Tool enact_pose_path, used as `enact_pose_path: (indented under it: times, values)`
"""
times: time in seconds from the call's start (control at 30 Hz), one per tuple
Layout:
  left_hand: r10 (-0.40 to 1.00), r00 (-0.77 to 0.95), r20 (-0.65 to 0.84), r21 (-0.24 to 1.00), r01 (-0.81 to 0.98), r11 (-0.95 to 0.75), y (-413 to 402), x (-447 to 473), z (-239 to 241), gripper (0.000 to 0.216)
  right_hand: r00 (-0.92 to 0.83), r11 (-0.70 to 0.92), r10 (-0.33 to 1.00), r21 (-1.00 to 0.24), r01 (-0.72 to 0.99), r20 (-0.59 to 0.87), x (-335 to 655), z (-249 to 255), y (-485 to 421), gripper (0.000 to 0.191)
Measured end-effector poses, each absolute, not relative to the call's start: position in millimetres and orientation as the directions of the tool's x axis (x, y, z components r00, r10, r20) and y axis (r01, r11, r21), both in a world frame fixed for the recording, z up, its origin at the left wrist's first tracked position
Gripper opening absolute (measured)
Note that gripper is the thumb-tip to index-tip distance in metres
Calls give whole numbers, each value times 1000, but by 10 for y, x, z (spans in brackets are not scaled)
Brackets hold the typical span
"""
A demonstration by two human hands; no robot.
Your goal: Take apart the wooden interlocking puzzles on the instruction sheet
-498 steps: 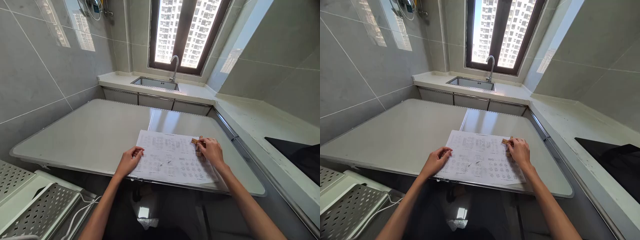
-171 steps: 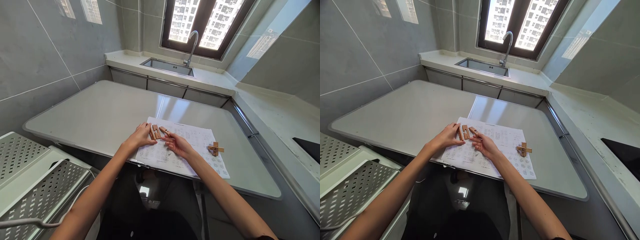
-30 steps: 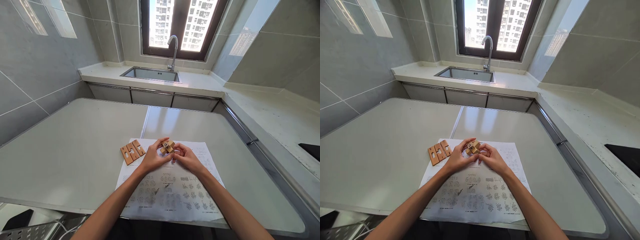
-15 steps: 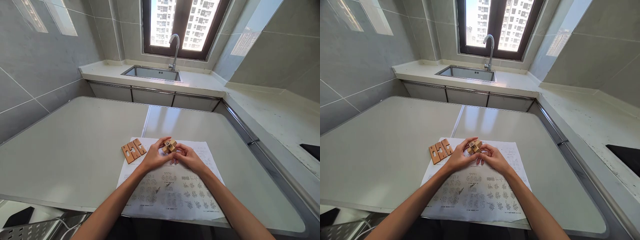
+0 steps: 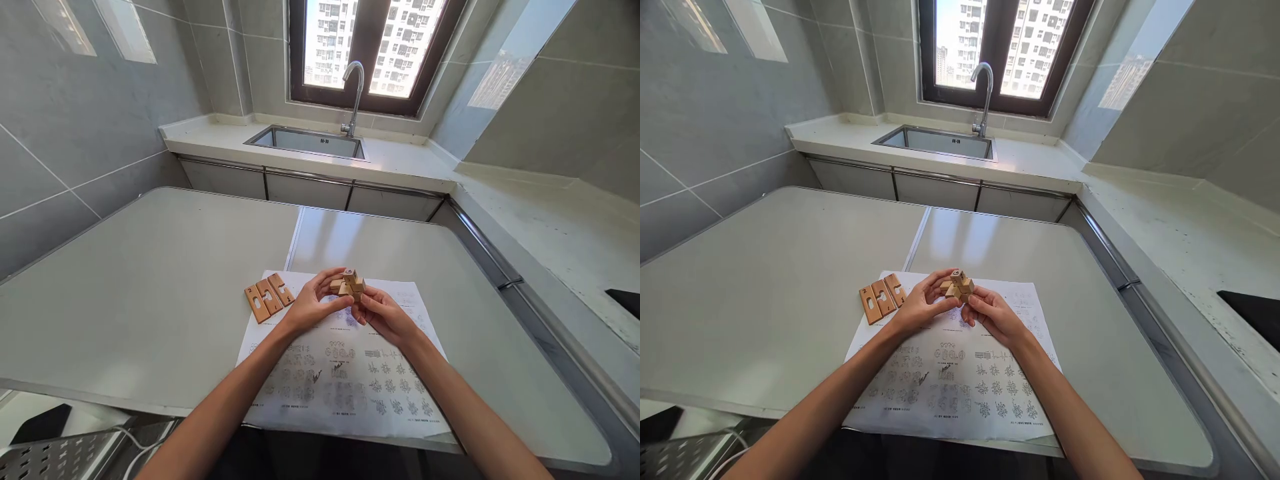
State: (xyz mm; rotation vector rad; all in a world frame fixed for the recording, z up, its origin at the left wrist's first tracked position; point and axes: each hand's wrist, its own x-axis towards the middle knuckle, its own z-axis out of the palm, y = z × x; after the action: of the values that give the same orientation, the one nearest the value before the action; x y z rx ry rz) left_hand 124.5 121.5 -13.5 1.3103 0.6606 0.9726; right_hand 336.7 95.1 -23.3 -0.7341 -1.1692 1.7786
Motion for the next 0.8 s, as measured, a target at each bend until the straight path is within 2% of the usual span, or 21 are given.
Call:
enact_pose_path:
  times: [0.23,0.47,0.8]
  values:
    - [883,455,112,977,-211,-15,1219,1235,-127,72,-465,-213,885,-911,-354,-26,3368,-246,946,31]
    - [878,464,118,981,-189,-32,1224,1257,-156,66,-413,-210,908,-926,-313,-67,3358,-263,947,49]
    - [916,394,76,995,-82,-48,1242,1248,-162,67,-219,9,975,-994,-113,34,3309,-252,930,37]
